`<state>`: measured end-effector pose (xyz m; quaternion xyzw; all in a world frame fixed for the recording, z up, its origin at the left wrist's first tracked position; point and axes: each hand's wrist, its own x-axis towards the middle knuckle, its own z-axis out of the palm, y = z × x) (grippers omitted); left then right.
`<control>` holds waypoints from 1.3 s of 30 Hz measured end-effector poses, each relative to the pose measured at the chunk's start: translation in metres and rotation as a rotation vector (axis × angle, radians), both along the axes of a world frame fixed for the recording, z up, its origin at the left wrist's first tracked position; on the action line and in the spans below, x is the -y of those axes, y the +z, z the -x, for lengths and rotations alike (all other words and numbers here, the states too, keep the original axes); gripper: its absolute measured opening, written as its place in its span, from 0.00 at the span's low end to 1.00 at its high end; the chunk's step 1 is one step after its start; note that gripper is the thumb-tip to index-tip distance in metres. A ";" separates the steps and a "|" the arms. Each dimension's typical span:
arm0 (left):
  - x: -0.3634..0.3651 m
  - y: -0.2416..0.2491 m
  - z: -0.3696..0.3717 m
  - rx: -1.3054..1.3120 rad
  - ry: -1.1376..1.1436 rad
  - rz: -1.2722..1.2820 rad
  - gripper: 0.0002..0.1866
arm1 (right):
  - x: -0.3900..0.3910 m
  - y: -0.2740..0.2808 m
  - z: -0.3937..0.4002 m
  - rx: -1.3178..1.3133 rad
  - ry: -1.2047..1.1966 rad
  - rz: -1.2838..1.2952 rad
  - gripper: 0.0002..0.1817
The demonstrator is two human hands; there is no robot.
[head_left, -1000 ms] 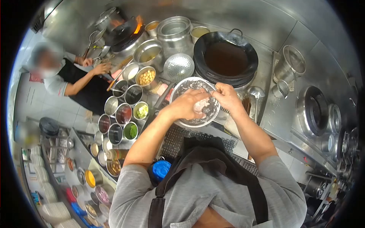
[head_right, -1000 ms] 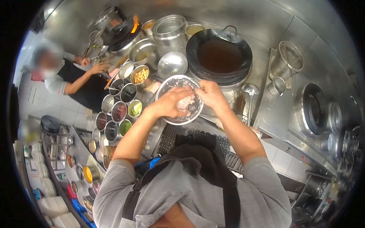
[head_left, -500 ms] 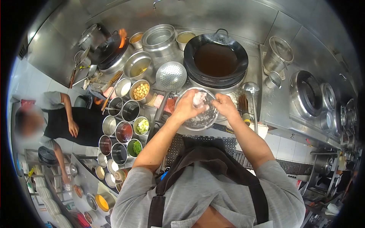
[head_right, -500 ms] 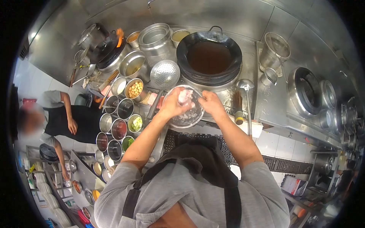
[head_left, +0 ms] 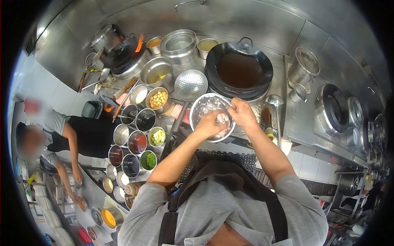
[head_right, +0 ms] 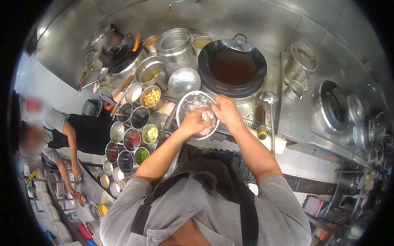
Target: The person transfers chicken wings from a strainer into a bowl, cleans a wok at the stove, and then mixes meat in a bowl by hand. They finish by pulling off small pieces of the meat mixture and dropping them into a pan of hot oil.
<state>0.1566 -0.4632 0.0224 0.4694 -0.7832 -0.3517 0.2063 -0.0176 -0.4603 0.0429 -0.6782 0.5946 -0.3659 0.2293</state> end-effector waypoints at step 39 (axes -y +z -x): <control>0.037 -0.019 -0.016 0.027 0.095 0.040 0.24 | 0.008 -0.033 -0.003 -0.042 0.010 -0.067 0.12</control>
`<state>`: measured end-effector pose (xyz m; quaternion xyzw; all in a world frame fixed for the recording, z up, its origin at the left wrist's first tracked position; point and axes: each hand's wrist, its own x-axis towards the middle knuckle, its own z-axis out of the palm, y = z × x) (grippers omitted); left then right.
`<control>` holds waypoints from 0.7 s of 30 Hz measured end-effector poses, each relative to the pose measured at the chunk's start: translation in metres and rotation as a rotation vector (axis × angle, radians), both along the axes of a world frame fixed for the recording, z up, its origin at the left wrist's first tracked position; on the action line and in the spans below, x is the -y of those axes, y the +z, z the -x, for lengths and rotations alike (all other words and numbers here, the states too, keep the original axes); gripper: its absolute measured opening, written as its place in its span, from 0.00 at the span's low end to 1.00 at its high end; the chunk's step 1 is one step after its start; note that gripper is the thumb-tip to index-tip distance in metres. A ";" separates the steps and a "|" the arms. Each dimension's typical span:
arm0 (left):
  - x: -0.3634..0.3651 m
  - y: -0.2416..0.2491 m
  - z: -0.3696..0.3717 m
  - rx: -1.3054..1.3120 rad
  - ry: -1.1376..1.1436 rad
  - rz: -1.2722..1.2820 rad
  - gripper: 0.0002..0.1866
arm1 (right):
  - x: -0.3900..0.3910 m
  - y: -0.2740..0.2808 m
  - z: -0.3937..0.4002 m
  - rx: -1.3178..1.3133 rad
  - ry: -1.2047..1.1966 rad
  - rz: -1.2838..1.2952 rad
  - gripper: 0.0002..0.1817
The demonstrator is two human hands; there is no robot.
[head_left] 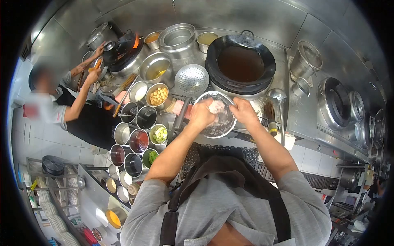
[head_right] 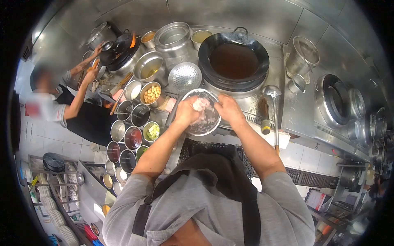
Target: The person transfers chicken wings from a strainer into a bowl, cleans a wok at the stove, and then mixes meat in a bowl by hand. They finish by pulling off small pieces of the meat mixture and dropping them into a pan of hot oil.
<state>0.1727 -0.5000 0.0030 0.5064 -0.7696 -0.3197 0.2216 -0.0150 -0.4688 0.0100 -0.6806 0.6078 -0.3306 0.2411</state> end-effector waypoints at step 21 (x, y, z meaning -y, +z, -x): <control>-0.027 0.031 -0.004 -0.054 -0.414 -0.041 0.24 | -0.001 0.016 -0.003 0.191 -0.001 -0.021 0.14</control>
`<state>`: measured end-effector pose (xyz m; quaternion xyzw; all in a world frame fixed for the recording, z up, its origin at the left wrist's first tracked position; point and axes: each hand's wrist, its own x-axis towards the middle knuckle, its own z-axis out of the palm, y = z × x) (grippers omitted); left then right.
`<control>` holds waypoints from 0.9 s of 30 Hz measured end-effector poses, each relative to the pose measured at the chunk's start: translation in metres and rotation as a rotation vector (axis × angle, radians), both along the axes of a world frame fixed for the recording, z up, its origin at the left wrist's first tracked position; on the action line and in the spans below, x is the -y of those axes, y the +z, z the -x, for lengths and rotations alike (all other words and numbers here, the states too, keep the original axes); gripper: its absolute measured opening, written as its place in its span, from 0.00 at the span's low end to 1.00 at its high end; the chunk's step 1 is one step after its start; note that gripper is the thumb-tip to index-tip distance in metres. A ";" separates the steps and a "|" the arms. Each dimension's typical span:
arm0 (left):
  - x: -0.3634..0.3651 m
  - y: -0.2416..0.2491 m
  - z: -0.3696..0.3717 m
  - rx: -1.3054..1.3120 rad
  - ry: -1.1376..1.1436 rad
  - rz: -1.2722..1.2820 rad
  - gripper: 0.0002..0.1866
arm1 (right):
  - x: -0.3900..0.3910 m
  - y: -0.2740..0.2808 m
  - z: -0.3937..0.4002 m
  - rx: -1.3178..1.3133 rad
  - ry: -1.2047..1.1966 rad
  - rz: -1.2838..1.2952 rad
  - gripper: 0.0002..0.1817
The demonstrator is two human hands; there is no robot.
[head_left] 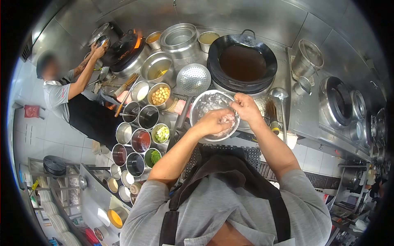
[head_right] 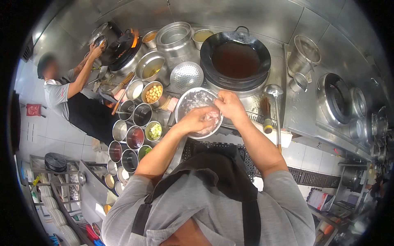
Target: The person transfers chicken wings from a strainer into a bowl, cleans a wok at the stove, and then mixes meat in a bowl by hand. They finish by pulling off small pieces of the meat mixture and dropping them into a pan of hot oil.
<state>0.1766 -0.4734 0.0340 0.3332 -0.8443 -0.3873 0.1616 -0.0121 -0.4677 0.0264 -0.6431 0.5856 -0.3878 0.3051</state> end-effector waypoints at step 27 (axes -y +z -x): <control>-0.017 -0.020 -0.035 0.008 0.009 -0.062 0.29 | 0.007 -0.038 -0.027 0.044 0.153 0.032 0.19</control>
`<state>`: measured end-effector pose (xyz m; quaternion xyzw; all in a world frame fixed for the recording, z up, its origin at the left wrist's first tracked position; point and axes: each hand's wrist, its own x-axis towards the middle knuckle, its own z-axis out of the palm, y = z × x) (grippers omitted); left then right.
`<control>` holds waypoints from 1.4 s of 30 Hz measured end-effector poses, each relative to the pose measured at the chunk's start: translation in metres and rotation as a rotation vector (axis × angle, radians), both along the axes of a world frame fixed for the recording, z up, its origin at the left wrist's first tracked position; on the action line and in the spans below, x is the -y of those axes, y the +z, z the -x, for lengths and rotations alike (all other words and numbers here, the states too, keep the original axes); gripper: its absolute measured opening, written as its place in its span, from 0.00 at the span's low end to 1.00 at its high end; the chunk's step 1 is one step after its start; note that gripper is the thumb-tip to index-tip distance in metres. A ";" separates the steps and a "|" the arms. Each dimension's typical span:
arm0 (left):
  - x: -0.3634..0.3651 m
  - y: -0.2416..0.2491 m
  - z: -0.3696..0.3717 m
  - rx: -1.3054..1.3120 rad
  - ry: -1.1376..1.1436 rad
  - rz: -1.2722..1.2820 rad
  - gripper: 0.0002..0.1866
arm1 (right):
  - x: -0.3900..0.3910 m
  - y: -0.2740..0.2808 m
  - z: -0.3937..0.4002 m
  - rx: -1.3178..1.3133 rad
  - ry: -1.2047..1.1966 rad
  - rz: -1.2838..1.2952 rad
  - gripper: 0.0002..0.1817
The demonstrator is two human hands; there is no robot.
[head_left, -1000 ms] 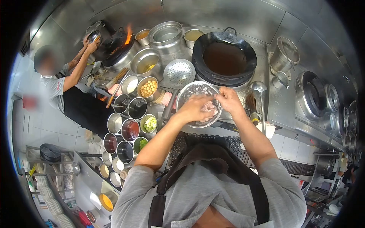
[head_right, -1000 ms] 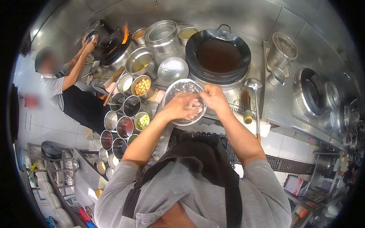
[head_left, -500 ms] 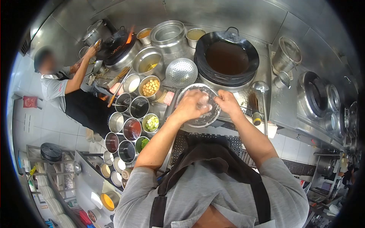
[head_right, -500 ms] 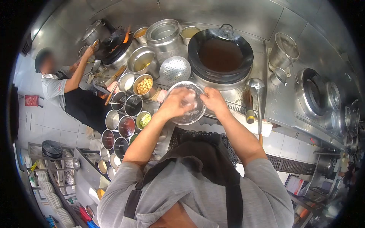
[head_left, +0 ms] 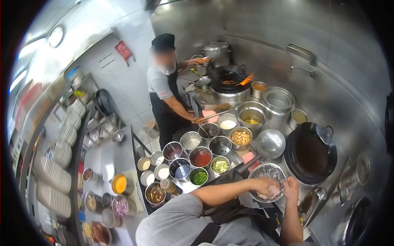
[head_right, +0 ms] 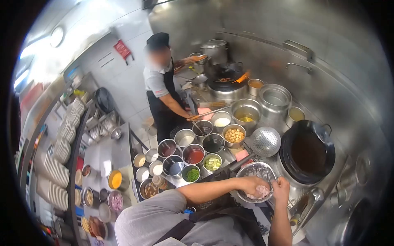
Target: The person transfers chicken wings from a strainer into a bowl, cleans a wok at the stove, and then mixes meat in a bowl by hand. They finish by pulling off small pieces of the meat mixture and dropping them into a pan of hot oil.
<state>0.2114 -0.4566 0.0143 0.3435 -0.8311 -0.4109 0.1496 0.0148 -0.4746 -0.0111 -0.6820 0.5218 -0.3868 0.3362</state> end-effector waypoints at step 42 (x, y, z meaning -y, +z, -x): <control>-0.005 0.026 -0.030 -0.082 0.358 0.152 0.23 | -0.005 0.003 0.001 -0.078 -0.060 -0.006 0.17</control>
